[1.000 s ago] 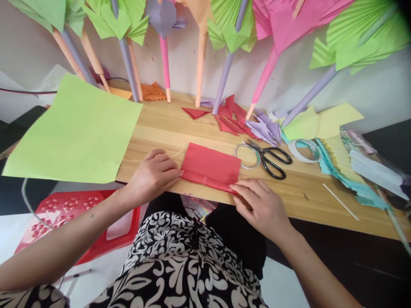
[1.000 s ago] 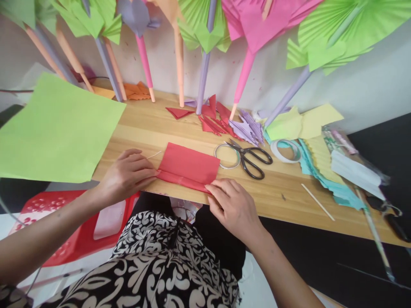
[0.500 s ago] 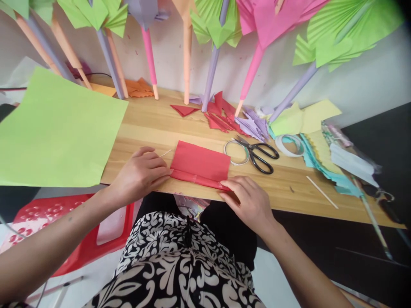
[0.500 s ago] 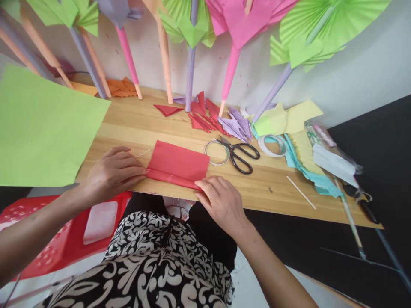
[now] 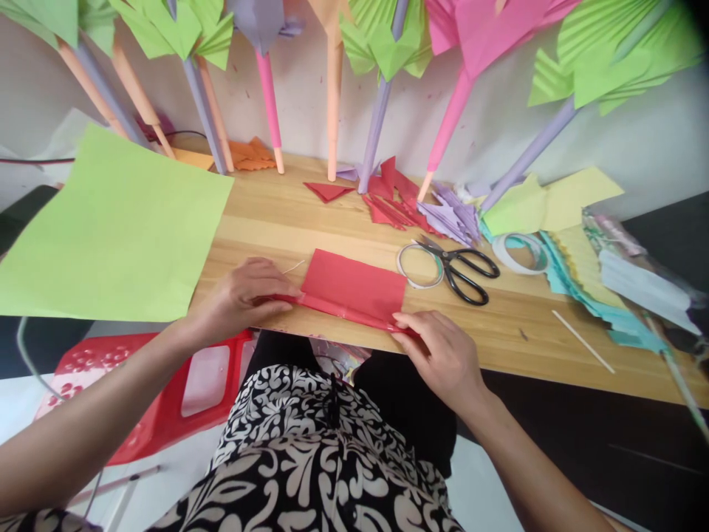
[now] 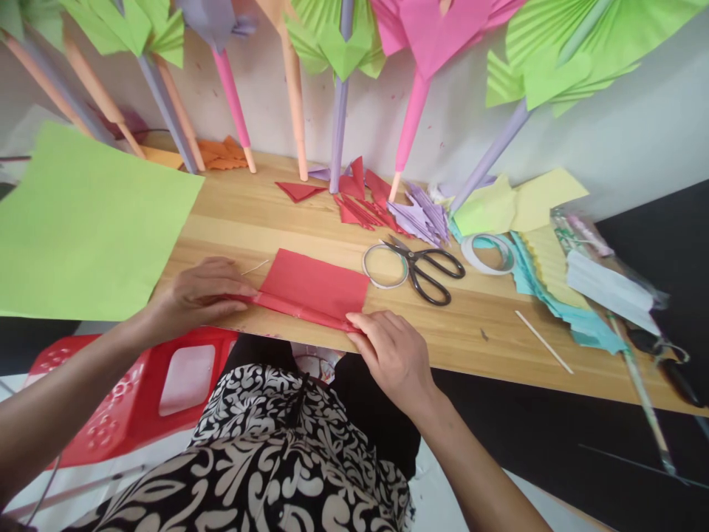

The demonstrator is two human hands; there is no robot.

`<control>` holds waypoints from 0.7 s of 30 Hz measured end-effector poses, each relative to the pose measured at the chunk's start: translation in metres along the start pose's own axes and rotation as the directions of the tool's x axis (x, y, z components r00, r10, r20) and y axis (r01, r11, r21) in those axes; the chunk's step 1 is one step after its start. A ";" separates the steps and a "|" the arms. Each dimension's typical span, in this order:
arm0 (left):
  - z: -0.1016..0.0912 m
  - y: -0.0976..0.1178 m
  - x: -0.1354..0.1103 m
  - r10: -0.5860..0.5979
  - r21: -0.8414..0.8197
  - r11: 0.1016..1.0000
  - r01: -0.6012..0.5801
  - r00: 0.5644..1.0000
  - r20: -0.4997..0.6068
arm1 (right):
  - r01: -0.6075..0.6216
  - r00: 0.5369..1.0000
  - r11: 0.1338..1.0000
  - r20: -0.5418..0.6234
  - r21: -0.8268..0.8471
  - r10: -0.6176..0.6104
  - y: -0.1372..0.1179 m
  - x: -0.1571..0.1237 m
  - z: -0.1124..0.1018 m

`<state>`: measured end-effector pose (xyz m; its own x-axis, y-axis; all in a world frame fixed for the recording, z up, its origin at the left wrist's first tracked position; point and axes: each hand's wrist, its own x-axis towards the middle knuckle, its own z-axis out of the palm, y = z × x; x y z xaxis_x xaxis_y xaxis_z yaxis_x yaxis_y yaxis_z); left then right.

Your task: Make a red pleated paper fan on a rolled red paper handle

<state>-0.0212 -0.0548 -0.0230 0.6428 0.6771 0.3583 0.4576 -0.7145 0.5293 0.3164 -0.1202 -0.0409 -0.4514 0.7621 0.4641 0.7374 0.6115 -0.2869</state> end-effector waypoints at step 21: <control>-0.018 0.028 -0.007 -0.237 -0.108 0.971 0.214 0.922 -0.306 | 0.048 0.999 0.998 0.006 -0.050 -0.048 0.007 -0.003 0.005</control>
<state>-0.0239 -0.0759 0.0036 0.2961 0.8475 0.4404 0.5156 -0.5300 0.6732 0.3207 -0.1169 -0.0480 -0.4890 0.7331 0.4727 0.7390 0.6361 -0.2219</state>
